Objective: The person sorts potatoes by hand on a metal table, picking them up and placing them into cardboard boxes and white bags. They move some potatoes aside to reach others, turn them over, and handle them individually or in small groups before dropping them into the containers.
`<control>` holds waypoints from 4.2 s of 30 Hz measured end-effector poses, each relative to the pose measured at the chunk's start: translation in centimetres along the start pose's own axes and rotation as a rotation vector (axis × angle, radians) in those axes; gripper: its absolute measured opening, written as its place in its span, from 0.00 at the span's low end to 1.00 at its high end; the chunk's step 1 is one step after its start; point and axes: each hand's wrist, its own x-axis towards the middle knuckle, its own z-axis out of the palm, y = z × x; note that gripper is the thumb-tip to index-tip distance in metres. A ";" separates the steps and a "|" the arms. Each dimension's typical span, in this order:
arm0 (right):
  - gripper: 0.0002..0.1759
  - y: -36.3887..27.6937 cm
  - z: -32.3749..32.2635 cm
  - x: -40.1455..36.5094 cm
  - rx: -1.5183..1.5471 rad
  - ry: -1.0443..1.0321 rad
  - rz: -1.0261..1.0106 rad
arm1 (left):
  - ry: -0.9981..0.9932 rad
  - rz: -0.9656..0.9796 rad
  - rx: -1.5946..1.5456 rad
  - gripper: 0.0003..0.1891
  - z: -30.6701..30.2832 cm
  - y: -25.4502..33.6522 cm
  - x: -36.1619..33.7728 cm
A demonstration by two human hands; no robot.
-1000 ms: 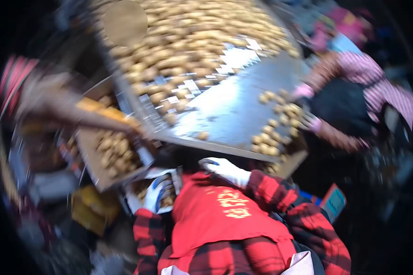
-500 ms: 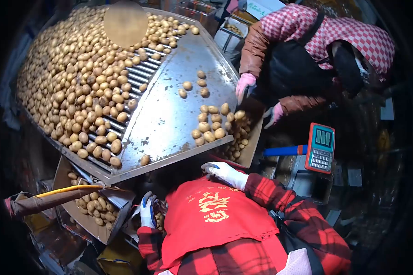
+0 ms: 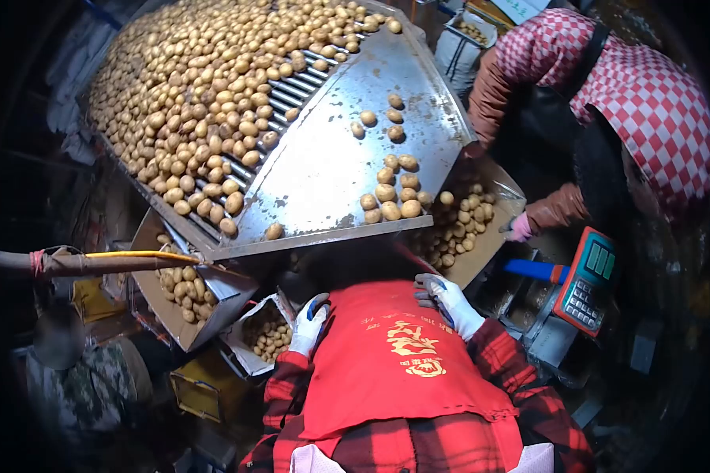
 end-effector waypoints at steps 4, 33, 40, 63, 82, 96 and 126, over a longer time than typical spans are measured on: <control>0.24 -1.8 1.9 0.6 -0.253 0.014 -0.049 | 0.098 0.154 0.122 0.19 -0.1 1.6 0.2; 0.17 -15.9 11.4 10.0 -1.161 0.502 -0.622 | 0.281 0.764 0.905 0.16 -7.6 19.7 16.3; 0.27 -22.2 7.0 21.8 -1.755 0.621 -0.579 | -0.148 0.115 -0.012 0.17 -1.1 22.0 17.9; 0.30 -24.8 23.3 23.9 -1.042 -0.028 -0.896 | -0.329 -0.478 -1.401 0.14 -4.1 27.7 27.2; 0.23 -19.0 27.9 23.7 -1.280 -0.151 -0.826 | -0.527 -0.130 -0.461 0.34 -11.6 22.8 17.4; 0.21 -20.9 38.6 30.4 -1.687 -0.260 -1.277 | -0.332 -0.126 -1.350 0.36 -11.7 16.9 15.4; 0.11 -10.9 46.5 29.6 -2.108 -1.161 -1.389 | -0.454 0.152 -1.521 0.36 -13.3 13.5 9.1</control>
